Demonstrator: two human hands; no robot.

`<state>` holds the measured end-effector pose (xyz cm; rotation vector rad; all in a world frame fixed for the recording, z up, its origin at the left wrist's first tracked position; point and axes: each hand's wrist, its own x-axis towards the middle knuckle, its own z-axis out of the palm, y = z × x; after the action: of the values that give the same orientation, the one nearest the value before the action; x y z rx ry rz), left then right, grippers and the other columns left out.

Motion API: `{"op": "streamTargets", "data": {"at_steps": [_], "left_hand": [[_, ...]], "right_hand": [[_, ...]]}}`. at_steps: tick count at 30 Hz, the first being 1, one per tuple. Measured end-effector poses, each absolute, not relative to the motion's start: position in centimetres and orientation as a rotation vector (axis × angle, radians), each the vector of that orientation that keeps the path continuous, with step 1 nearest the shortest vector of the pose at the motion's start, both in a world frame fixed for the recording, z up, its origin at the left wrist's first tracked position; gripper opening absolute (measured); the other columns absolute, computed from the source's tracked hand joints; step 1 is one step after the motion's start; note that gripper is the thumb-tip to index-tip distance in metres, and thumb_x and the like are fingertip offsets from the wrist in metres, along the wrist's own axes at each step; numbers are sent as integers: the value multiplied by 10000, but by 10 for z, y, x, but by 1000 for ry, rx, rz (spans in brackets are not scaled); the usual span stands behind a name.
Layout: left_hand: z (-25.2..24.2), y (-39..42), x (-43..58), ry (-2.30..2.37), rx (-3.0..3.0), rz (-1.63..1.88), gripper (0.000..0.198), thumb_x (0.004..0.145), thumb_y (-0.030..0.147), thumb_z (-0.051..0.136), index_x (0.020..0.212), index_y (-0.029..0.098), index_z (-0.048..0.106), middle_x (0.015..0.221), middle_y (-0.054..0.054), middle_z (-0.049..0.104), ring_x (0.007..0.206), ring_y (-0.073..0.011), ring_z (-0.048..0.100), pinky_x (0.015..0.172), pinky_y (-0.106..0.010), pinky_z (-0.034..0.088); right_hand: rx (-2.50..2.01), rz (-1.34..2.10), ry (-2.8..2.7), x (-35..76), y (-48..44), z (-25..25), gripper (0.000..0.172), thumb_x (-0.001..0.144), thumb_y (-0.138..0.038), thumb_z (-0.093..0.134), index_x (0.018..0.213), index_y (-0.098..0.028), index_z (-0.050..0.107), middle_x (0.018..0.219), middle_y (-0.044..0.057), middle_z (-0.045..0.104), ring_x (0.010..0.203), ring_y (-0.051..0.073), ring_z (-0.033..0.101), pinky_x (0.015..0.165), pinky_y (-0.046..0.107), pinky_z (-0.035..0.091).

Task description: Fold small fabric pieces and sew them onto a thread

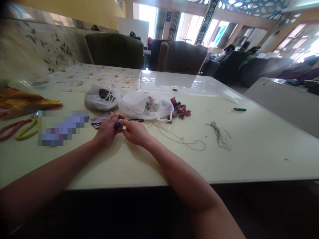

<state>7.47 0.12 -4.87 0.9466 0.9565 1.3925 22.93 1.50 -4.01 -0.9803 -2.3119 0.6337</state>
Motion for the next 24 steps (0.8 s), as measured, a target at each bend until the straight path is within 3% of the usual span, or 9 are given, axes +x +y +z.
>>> {"op": "streamTargets", "data": {"at_steps": [5,12,17,21,24], "left_hand": [[-49,7,72,898,860,1468,277,989,406,618,893,146,634,656,22,546,503,-67,465,466,-164,372],[-50,4,74,933,983,1420,281,966,424,653,897,151,652,689,10,573,512,-75,492,469,-178,396],[-50,8,72,894,925,1467,270,973,414,639,905,153,638,675,12,571,508,-75,473,467,-177,379],[-50,4,73,939,1027,1466,283,967,433,644,897,159,651,690,10,569,528,-84,482,478,-185,396],[-51,-1,75,957,1151,1438,309,956,470,652,898,167,671,734,-3,590,566,-92,504,491,-188,414]], "right_hand": [[-916,767,-2055,231,16,-41,344,917,-207,573,1217,-174,739,612,-49,517,554,90,390,585,229,324],[-871,825,-2146,228,17,-42,178,908,-200,605,993,-154,755,700,-9,634,600,89,462,601,216,348],[-903,757,-1984,230,17,-40,277,922,-237,594,1138,-166,751,631,-35,576,566,89,421,592,224,351],[-851,892,-2050,229,16,-39,181,909,-236,590,956,-149,742,747,7,678,627,99,509,625,226,400],[-856,936,-2106,226,15,-41,136,882,-218,604,802,-154,694,720,2,663,624,103,513,605,226,396]]}}
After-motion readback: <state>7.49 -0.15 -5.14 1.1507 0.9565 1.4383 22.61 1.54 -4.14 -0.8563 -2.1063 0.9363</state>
